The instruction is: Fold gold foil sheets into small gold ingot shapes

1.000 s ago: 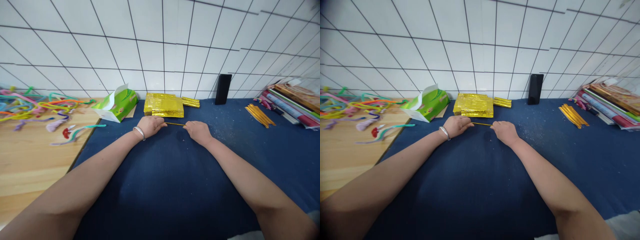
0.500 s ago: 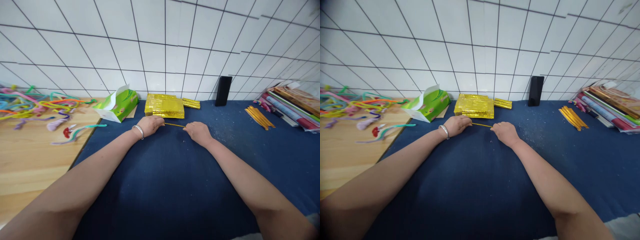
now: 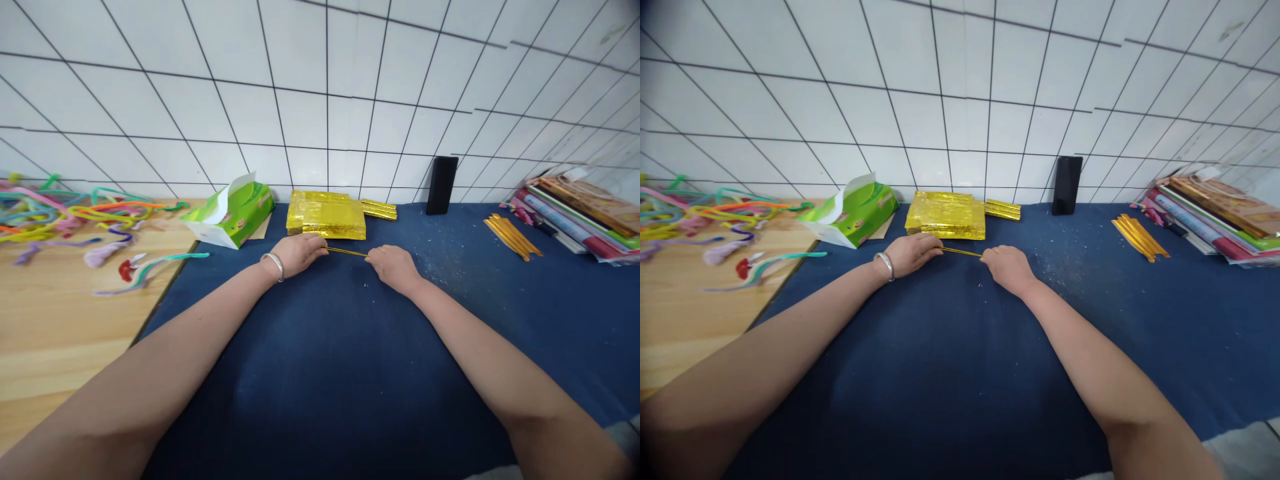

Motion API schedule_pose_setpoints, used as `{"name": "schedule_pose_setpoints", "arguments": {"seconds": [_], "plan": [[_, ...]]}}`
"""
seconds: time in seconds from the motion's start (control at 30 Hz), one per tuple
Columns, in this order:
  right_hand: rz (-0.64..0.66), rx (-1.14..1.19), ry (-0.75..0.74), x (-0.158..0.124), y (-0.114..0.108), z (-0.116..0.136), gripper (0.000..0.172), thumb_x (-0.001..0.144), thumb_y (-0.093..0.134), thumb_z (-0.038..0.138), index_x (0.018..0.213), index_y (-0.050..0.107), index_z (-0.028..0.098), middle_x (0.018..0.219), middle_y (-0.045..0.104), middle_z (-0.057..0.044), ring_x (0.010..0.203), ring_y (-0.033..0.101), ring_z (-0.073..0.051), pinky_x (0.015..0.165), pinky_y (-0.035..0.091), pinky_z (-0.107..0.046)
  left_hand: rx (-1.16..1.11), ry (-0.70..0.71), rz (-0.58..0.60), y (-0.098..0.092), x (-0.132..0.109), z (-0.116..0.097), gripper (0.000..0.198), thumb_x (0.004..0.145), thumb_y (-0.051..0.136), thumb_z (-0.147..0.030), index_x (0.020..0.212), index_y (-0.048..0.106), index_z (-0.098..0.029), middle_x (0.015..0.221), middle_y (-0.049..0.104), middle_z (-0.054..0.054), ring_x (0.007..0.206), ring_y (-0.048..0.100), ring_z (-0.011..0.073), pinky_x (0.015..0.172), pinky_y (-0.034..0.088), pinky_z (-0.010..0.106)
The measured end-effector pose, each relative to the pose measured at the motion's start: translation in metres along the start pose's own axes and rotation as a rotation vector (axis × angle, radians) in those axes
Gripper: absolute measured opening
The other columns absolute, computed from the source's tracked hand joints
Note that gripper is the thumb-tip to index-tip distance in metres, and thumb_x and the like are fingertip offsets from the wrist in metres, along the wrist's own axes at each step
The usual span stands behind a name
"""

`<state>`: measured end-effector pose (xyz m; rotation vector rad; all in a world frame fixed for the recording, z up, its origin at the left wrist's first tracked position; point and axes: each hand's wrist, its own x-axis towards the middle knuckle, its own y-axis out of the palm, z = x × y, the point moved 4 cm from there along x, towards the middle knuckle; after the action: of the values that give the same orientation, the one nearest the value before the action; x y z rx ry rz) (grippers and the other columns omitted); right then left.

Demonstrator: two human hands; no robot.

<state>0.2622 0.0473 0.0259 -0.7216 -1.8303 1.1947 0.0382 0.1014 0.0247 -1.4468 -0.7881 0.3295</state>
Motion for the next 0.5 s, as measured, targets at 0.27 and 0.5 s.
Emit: {"name": "schedule_pose_setpoints", "arguments": {"seconds": [0.27, 0.5], "plan": [[-0.026, 0.038, 0.048, -0.001, 0.004, -0.003, 0.039, 0.097, 0.026, 0.036, 0.084, 0.058, 0.018, 0.078, 0.063, -0.005, 0.078, 0.054, -0.016, 0.07, 0.033, -0.028, 0.063, 0.087, -0.08, -0.008, -0.001, -0.025, 0.033, 0.095, 0.034, -0.038, 0.094, 0.062, -0.02, 0.086, 0.066, 0.003, 0.079, 0.061, 0.014, 0.066, 0.041, 0.024], [-0.132, 0.093, 0.155, 0.004, -0.009, -0.002, 0.038, 0.091, 0.043, 0.043, 0.115, 0.054, 0.015, 0.103, 0.061, -0.011, 0.096, 0.049, -0.023, 0.078, 0.032, -0.033, 0.134, 0.075, -0.097, -0.008, 0.0, -0.035, 0.038, 0.095, 0.032, -0.041, 0.09, 0.063, -0.019, 0.077, 0.065, 0.003, 0.072, 0.061, 0.0145, 0.062, 0.04, 0.025]]}}
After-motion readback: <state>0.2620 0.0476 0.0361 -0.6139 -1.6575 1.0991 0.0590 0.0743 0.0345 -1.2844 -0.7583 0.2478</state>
